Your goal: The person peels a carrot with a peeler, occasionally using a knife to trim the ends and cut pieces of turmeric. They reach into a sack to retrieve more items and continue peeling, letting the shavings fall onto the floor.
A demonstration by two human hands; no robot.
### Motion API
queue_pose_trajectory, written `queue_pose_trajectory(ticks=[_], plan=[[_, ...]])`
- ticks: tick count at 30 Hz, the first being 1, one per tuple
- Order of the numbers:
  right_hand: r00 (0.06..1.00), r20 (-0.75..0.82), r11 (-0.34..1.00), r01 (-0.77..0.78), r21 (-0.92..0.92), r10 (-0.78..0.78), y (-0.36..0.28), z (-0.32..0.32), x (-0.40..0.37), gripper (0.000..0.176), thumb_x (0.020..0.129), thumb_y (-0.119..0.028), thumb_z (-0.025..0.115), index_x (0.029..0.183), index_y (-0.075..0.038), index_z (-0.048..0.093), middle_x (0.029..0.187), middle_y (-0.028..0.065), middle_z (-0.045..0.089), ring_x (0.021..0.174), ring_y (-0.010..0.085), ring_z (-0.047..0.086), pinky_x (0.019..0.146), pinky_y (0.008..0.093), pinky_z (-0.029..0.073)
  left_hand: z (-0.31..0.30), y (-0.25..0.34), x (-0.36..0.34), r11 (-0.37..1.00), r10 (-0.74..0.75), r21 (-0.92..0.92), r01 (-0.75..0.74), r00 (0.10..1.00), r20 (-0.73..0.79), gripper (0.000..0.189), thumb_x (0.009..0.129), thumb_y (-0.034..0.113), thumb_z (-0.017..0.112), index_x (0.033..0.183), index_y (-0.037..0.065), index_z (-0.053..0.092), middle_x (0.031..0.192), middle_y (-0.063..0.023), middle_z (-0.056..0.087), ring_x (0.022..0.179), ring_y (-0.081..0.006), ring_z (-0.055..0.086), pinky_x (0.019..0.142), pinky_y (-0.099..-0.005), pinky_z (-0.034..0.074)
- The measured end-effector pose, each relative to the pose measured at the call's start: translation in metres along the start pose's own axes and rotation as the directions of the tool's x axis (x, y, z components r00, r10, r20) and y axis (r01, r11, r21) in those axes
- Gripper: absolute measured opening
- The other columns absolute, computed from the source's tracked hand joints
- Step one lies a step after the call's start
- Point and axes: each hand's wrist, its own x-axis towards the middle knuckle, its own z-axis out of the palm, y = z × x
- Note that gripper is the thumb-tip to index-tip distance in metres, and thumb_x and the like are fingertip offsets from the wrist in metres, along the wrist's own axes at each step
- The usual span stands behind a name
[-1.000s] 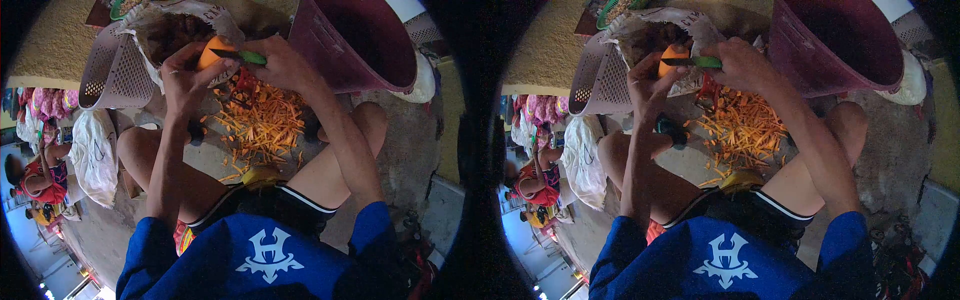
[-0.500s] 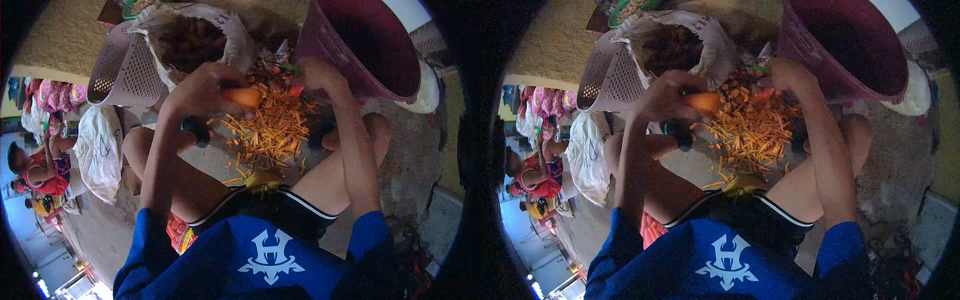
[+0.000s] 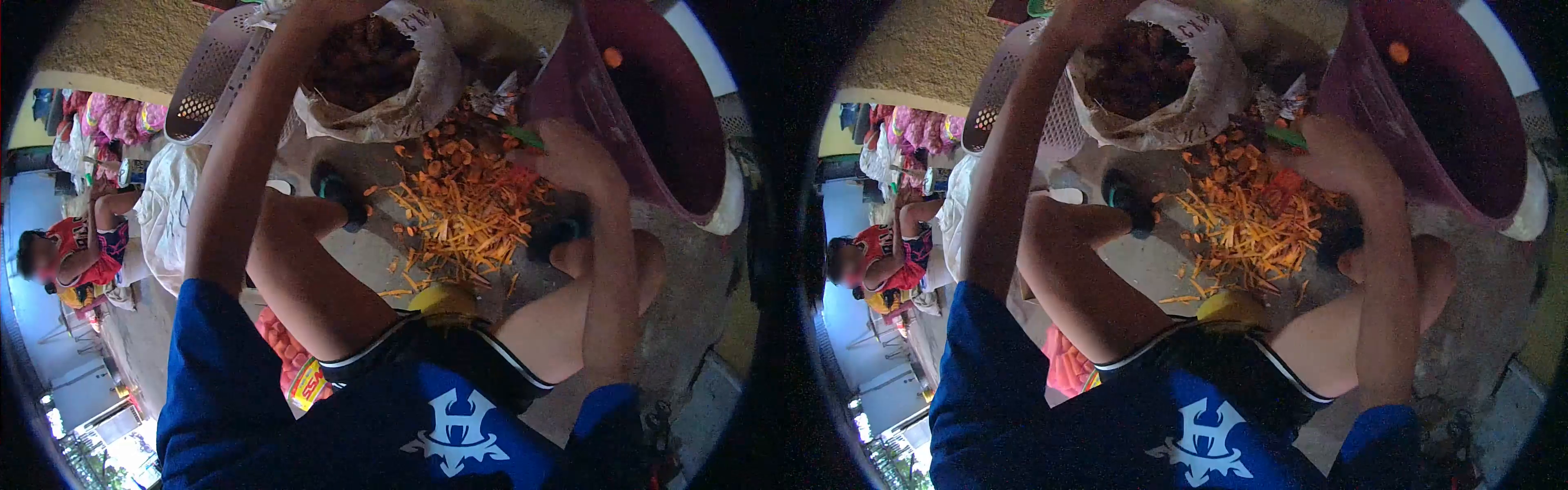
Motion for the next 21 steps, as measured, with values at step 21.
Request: queue_pose_trajectory(ticks=[21], plan=[[0.994, -0.094, 0.995, 0.064, 0.075, -0.057, -0.014, -0.016, -0.002, 0.034, 0.090, -0.033, 0.069, 0.106, -0.003, 0.066, 0.081, 0.0225, 0.064, 0.082, 0.0435, 0.064, 0.074, 0.0510, 0.050, 0.067, -0.386, -0.210, 0.818, -0.319, 0.574, 0.027, 0.852, 0.415, 0.047, 0.091, 0.036, 0.066, 0.131, 0.012, 0.061, 0.115, -0.0196, 0.069, 0.104, -0.0382, 0.068, 0.088, -0.0471, 0.055]])
